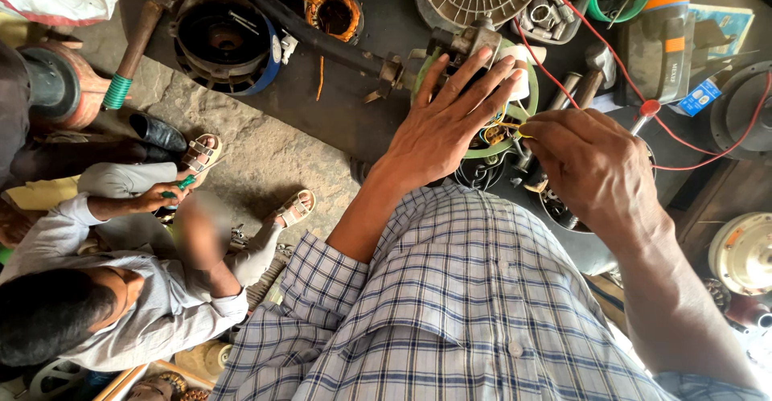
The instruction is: The person uses a yellow screwdriver to tighten screws on the terminal block of a green electrical motor component. They adjust the wires and secure the connections while sitting at a cluttered workbench.
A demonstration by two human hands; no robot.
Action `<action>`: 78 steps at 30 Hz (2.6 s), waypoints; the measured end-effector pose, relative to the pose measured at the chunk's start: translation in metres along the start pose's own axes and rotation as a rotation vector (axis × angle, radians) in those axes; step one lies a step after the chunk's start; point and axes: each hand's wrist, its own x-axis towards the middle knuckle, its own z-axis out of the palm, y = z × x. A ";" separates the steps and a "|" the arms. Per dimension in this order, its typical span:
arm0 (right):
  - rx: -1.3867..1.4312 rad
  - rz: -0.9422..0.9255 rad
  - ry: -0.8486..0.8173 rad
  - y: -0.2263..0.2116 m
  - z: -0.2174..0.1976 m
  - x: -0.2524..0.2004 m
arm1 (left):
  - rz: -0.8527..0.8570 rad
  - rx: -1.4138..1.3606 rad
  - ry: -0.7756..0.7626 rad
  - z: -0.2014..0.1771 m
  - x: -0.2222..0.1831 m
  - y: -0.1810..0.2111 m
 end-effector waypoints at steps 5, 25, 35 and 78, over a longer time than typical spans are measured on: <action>0.017 -0.016 -0.050 0.002 -0.004 0.009 | 0.007 -0.029 0.013 -0.001 -0.001 -0.001; -0.008 -0.005 -0.068 0.002 -0.001 0.018 | 0.035 -0.036 0.047 0.001 0.000 -0.002; -0.246 -0.067 -0.277 -0.002 -0.005 0.039 | 0.026 -0.026 0.014 0.004 0.001 -0.004; -0.187 -0.193 -0.022 0.016 -0.008 0.019 | 0.056 -0.077 0.112 0.008 0.002 -0.006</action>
